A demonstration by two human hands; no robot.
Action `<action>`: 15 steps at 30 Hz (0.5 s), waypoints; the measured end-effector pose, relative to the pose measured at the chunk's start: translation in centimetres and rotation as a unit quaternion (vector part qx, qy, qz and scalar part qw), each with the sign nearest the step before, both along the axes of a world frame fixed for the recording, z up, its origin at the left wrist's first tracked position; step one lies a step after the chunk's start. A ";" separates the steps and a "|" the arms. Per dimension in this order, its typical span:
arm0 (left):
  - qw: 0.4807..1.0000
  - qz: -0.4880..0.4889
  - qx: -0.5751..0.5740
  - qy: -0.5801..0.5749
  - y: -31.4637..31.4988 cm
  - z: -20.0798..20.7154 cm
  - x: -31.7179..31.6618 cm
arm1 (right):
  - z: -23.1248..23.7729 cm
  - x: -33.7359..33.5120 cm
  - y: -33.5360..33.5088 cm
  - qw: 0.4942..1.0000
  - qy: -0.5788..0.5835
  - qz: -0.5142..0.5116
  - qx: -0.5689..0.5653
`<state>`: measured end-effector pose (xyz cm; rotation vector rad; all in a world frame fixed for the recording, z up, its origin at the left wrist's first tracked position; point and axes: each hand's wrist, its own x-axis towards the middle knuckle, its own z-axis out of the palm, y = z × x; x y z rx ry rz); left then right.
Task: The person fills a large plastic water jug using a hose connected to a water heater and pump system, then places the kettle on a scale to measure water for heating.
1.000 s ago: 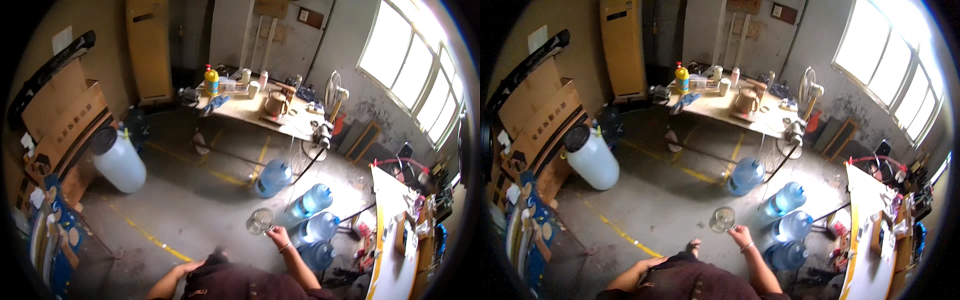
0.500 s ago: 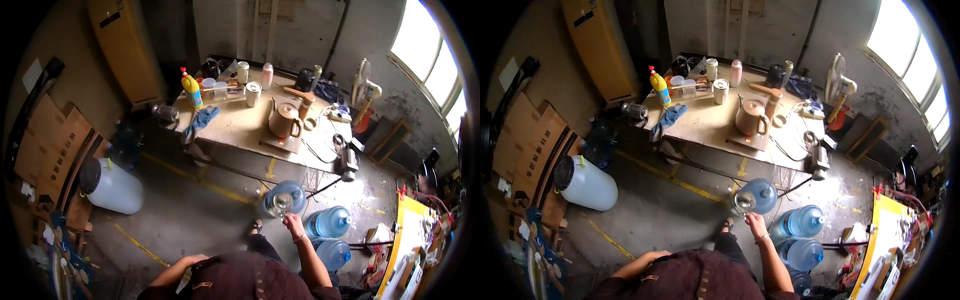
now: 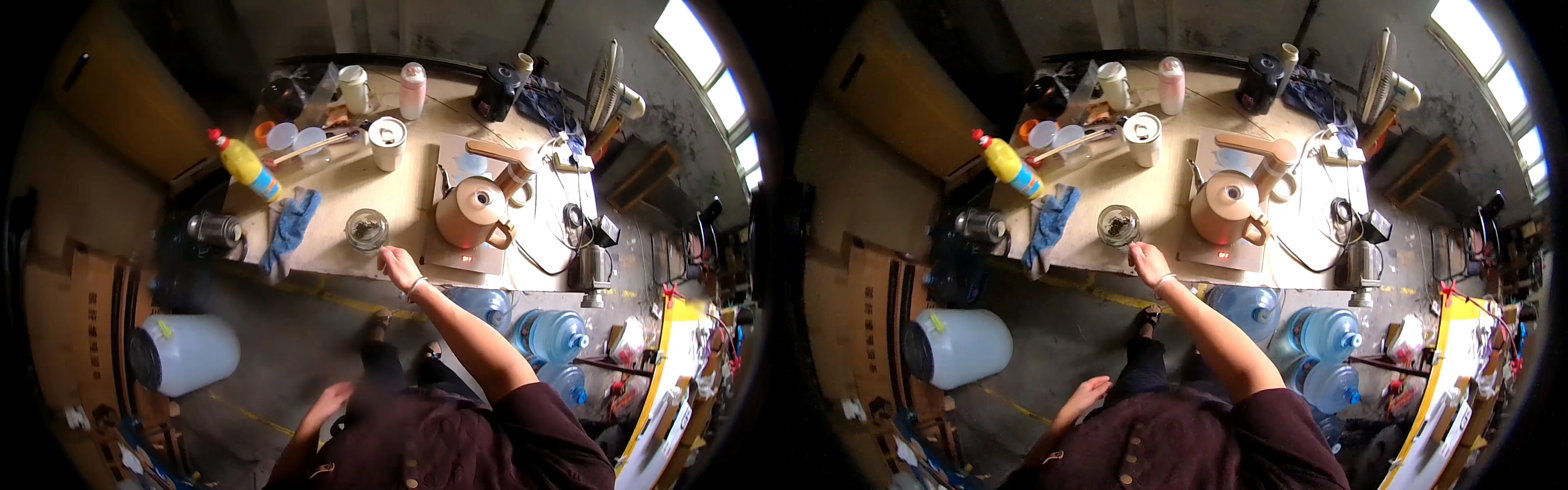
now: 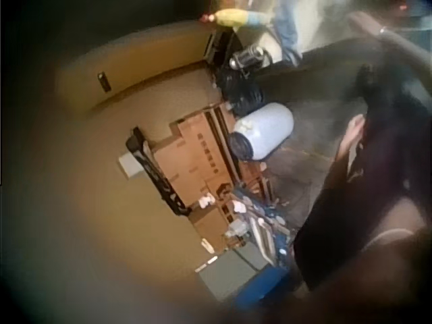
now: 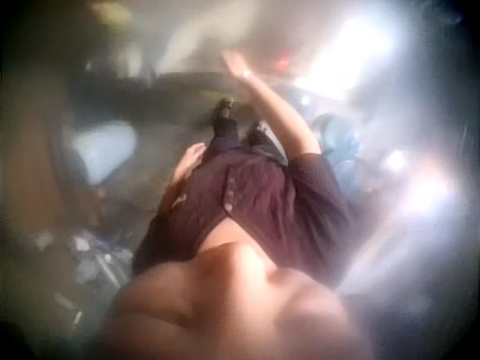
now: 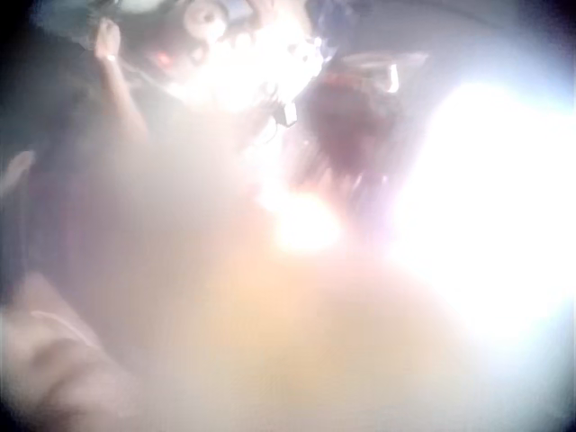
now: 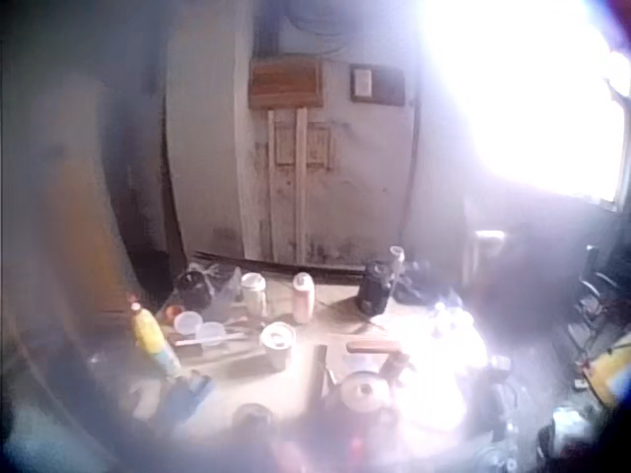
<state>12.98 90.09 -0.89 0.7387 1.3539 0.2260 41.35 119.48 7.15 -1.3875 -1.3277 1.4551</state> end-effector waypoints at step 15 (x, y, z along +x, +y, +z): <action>0.738 -0.204 0.581 0.277 35.5 11.4 -2.3 | 1.8 -1.3 1.2 0.987 -0.061 -0.135 -0.055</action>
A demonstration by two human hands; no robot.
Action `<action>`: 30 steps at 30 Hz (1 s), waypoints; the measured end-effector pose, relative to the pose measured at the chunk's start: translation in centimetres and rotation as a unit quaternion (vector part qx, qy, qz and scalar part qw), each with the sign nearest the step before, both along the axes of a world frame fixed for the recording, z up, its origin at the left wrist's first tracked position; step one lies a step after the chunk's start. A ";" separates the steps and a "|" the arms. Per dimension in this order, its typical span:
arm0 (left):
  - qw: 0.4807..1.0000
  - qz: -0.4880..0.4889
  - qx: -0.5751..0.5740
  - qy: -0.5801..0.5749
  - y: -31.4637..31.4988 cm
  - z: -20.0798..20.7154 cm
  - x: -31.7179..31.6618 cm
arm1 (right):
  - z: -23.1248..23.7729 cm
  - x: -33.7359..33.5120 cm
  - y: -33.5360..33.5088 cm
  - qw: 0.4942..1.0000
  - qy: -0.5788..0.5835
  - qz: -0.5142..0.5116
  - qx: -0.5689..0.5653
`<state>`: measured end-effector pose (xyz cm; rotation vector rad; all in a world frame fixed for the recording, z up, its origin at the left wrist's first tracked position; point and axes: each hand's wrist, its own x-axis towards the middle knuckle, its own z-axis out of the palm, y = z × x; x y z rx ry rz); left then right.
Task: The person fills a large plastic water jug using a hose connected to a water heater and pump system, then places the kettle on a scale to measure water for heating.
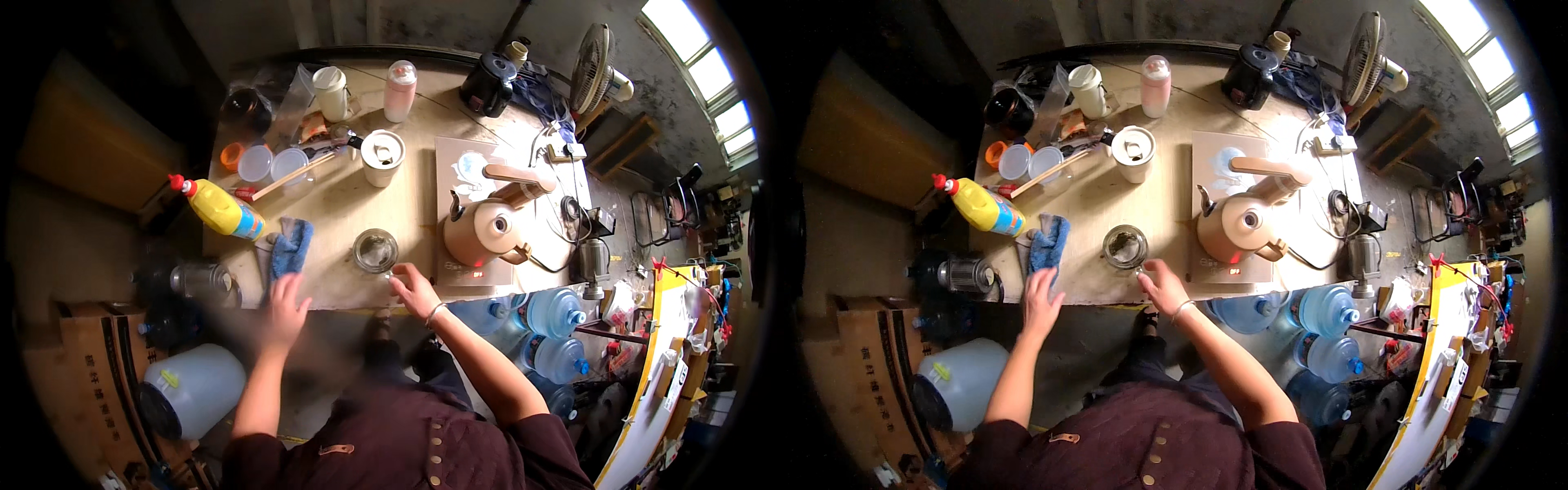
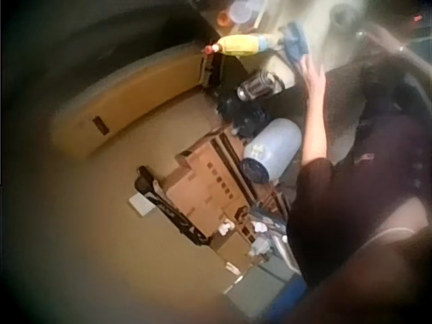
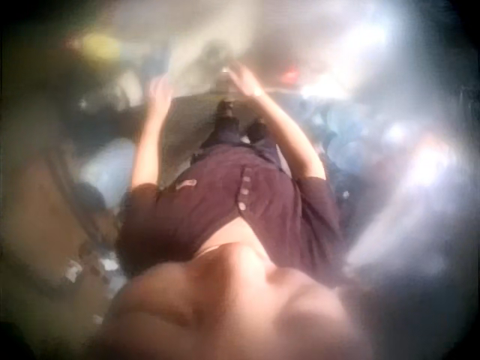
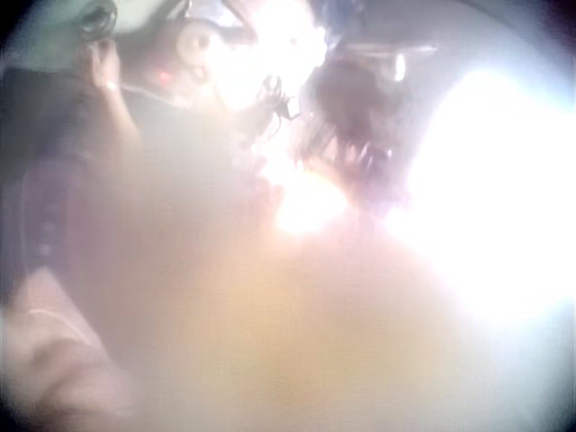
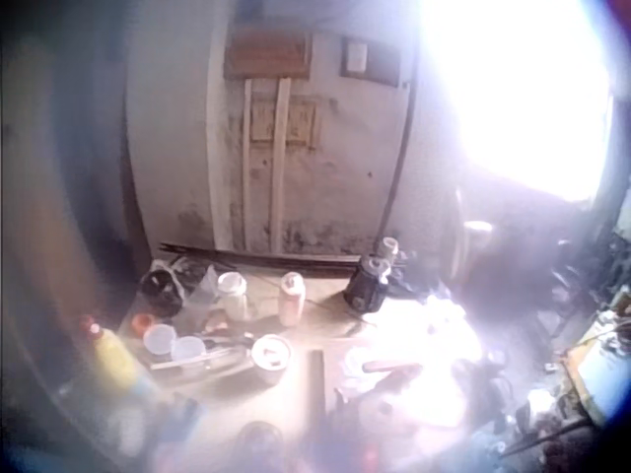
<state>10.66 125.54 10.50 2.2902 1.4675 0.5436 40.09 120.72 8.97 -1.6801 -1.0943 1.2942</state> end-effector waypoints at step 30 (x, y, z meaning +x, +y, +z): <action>0.994 -0.054 0.008 -0.095 -8.8 2.9 3.9 | 15.8 18.9 -3.5 0.944 -0.245 -0.142 0.169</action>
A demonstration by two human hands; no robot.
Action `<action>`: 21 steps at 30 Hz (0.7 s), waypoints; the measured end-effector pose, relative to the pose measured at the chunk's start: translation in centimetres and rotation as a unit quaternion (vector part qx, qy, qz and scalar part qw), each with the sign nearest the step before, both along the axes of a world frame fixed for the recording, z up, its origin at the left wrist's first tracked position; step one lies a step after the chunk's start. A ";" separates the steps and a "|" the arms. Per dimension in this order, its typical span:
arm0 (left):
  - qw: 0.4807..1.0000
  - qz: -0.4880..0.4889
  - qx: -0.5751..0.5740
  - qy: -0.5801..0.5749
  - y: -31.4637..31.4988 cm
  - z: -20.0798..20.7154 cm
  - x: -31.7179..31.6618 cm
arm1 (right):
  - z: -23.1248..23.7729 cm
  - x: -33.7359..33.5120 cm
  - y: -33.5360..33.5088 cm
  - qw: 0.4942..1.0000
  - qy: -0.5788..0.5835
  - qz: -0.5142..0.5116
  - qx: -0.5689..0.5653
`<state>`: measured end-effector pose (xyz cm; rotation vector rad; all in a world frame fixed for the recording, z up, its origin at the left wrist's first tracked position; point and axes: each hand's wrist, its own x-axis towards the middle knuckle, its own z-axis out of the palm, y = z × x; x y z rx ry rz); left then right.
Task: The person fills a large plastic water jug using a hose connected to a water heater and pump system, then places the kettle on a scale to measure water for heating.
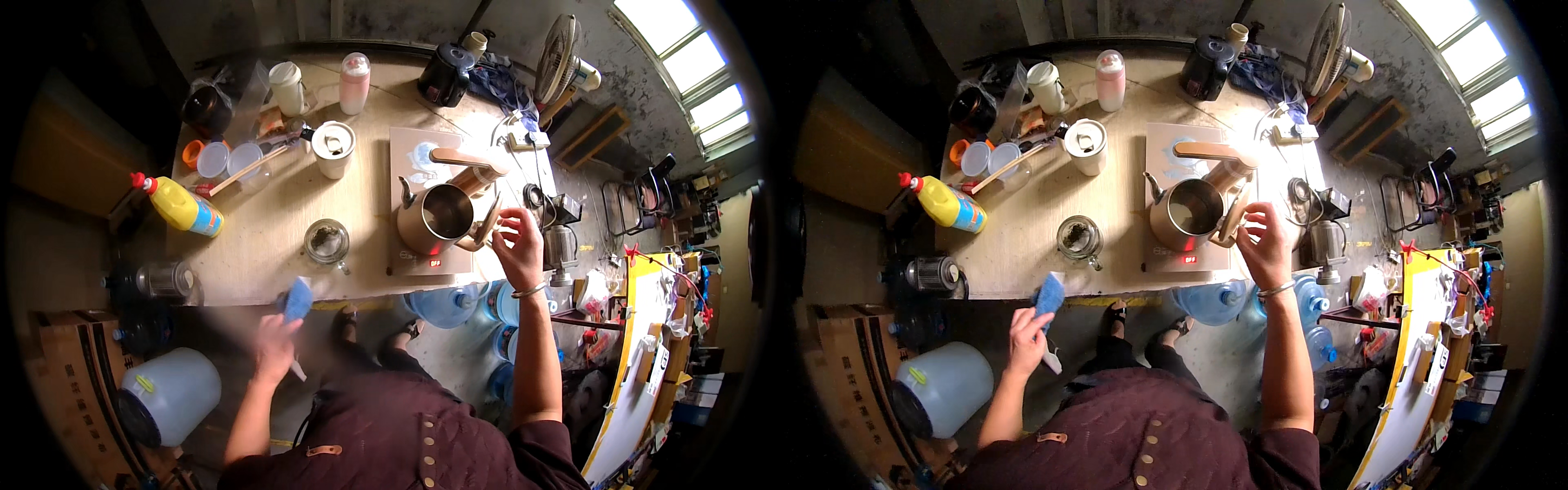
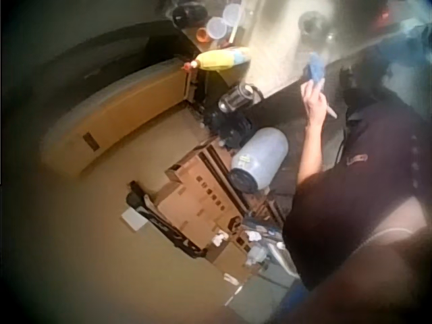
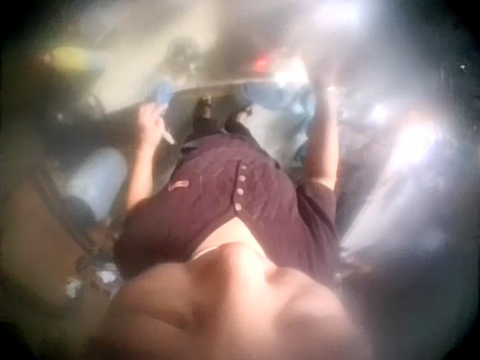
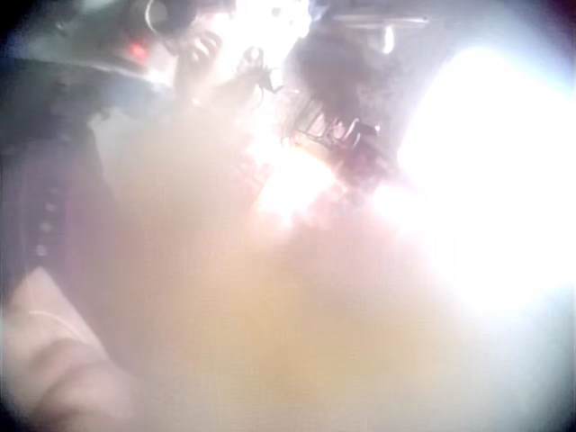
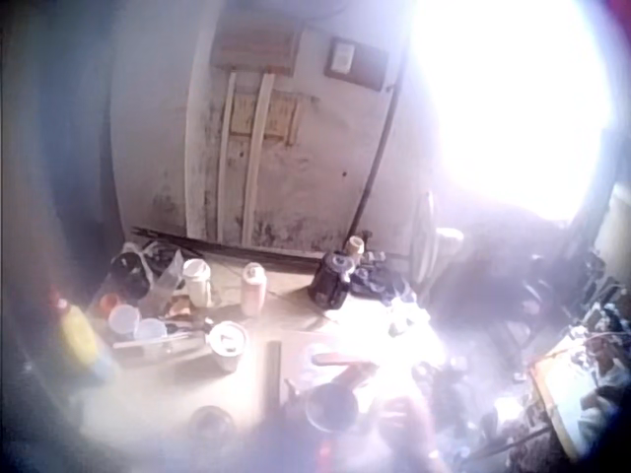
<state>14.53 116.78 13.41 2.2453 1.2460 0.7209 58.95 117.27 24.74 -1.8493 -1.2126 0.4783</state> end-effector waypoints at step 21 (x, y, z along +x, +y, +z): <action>0.991 -0.095 -0.061 -0.070 -2.6 -0.8 5.5 | -2.7 -2.4 5.5 0.954 -0.266 0.137 -0.014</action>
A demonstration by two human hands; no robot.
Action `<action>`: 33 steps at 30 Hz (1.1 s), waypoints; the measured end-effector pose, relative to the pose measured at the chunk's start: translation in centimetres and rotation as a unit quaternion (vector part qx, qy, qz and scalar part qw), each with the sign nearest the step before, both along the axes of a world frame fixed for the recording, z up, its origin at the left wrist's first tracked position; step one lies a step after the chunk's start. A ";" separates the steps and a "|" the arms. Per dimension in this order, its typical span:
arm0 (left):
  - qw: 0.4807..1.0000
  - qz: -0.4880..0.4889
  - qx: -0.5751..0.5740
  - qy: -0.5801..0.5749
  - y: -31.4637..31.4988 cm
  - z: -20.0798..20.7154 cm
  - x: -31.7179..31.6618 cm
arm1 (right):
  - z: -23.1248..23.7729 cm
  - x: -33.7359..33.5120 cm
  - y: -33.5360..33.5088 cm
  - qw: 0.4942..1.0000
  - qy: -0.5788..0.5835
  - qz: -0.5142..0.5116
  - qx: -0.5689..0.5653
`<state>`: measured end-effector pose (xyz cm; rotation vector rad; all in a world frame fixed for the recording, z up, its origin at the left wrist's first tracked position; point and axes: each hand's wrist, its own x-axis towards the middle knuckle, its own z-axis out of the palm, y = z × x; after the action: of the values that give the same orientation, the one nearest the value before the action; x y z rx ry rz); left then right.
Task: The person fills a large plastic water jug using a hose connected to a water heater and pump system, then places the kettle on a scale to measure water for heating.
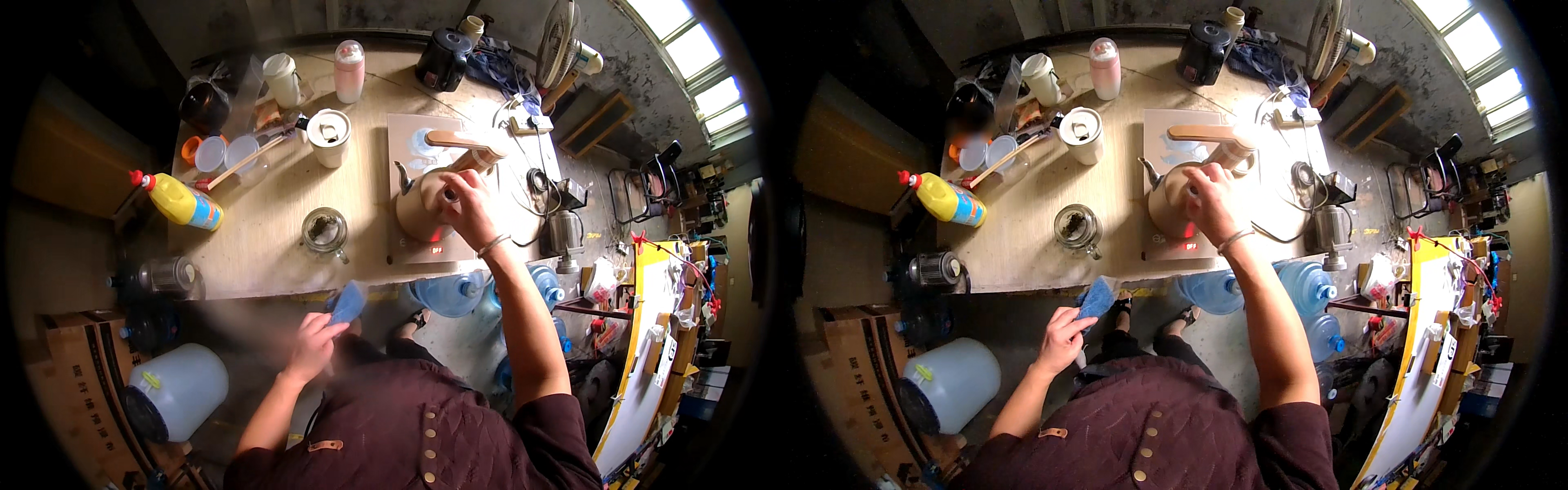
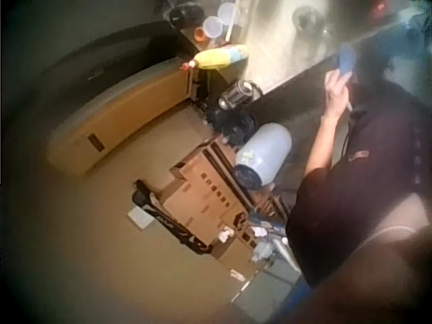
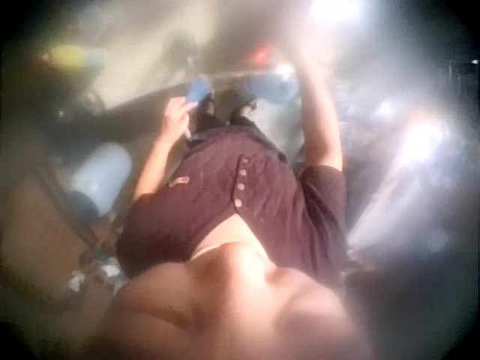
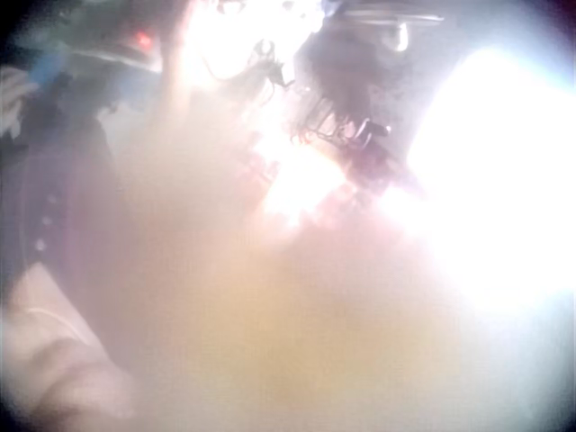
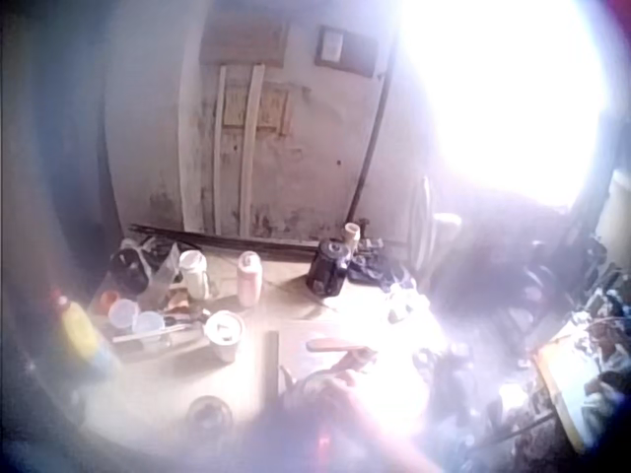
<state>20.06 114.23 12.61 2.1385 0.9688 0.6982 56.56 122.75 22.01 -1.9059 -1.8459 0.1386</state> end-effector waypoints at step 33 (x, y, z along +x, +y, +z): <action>0.934 -0.174 0.293 0.102 4.1 0.6 24.7 | -4.9 10.5 -27.4 0.743 0.588 -0.225 0.227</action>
<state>44.74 118.30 13.22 2.8611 0.4793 0.6462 67.08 95.39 17.09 -1.2819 -0.4713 0.5252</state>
